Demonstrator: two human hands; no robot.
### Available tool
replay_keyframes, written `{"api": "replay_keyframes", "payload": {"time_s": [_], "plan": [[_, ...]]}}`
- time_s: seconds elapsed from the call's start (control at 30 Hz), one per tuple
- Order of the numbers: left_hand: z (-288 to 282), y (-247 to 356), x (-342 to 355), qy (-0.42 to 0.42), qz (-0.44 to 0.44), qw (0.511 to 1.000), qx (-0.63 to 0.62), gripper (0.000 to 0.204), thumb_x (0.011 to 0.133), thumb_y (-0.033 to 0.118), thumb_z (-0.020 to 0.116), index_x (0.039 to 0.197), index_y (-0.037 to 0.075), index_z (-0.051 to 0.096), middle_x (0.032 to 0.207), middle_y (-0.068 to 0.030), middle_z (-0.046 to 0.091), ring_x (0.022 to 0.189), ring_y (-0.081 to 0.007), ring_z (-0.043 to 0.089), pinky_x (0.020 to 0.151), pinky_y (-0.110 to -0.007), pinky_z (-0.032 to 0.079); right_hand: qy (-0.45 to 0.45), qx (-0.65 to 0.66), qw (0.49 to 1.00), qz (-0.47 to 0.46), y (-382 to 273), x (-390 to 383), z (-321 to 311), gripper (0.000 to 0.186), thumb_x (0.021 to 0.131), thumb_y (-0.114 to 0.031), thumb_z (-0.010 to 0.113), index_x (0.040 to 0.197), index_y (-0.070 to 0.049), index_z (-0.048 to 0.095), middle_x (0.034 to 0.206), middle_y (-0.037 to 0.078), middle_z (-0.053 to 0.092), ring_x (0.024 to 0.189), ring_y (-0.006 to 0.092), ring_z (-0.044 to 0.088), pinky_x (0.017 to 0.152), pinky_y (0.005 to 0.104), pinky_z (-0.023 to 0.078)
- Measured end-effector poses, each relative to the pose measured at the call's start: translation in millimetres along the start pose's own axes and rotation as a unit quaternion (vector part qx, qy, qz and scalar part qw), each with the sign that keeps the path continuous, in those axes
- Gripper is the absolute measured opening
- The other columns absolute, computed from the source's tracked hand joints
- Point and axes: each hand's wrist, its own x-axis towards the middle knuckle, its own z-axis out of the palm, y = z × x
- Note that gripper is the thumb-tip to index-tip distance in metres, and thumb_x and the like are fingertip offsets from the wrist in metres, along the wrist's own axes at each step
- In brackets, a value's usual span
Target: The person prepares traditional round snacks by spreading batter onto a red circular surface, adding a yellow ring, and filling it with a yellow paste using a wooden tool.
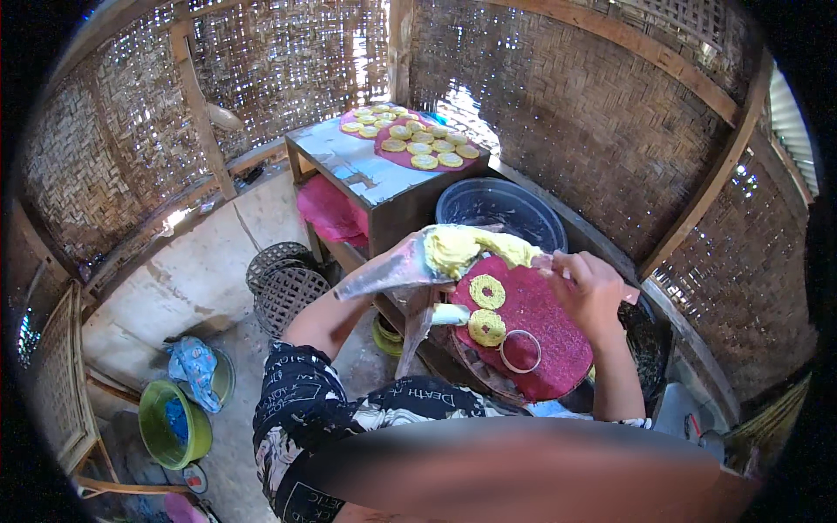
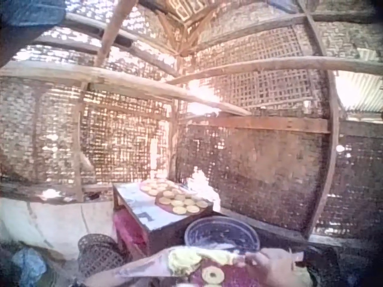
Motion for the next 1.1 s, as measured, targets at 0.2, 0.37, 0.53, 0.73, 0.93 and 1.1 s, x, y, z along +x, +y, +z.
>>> {"api": "replay_keyframes", "payload": {"time_s": [0.2,0.37,0.53,0.73,0.93,1.1], "plan": [[-6,-17,-2,0.022,-0.009,0.999,-0.032,0.035,0.077,0.028,0.051,0.103,0.004,0.053,0.099,-0.0161,0.056,0.089,-0.0296,0.056,0.078,-0.038,0.045,-0.07,0.089,0.994,0.012,-7,-2,-6,0.022,0.066,-0.023,0.068,0.078,-0.01,0.056,0.068,0.006,0.057,0.06,0.0231,0.058,0.053,0.0326,0.044],[-2,-44,-16,0.112,-0.077,0.991,0.005,0.035,0.078,0.027,0.051,0.104,0.004,0.052,0.102,-0.0157,0.056,0.092,-0.0284,0.056,0.08,-0.037,0.044,-0.104,0.15,0.982,0.045,-11,11,-16,0.023,0.07,-0.027,0.065,0.079,-0.007,0.057,0.068,0.009,0.059,0.06,0.0259,0.058,0.054,0.0348,0.045],[9,54,-7,0.138,-0.138,0.932,0.307,0.031,0.07,0.027,0.056,0.095,0.007,0.057,0.09,-0.0171,0.055,0.082,-0.0333,0.056,0.072,-0.04,0.046,-0.248,0.071,0.965,0.049,-11,25,-22,0.024,0.079,-0.032,0.054,0.077,-0.009,0.059,0.06,0.015,0.055,0.059,0.0323,0.056,0.053,0.0411,0.043],[21,57,-1,0.142,-0.109,0.931,0.318,0.031,0.07,0.025,0.057,0.096,0.007,0.058,0.093,-0.0158,0.056,0.082,-0.0327,0.056,0.072,-0.039,0.046,-0.231,0.009,0.973,0.002,-39,36,-4,0.019,0.073,-0.024,0.058,0.066,-0.007,0.051,0.055,0.012,0.053,0.049,0.03,0.053,0.047,0.0419,0.041],[9,-16,1,0.099,-0.146,0.972,0.155,0.032,0.071,0.026,0.058,0.097,0.008,0.058,0.091,-0.0166,0.058,0.082,-0.0312,0.058,0.073,-0.036,0.046,-0.031,-0.154,0.958,-0.24,-57,28,4,0.011,0.073,-0.018,0.056,0.08,-0.01,0.058,0.074,0.005,0.058,0.057,0.0154,0.053,0.049,0.0259,0.039],[-6,-19,6,-0.021,-0.087,0.976,-0.199,0.027,0.079,0.017,0.056,0.105,0.008,0.054,0.099,-0.0033,0.059,0.086,-0.0151,0.057,0.075,-0.029,0.046,0.135,-0.281,0.869,-0.385,-25,24,-10,0.017,0.073,-0.017,0.06,0.089,-0.012,0.061,0.075,0.0,0.057,0.061,0.0106,0.051,0.051,0.0217,0.035]]}}
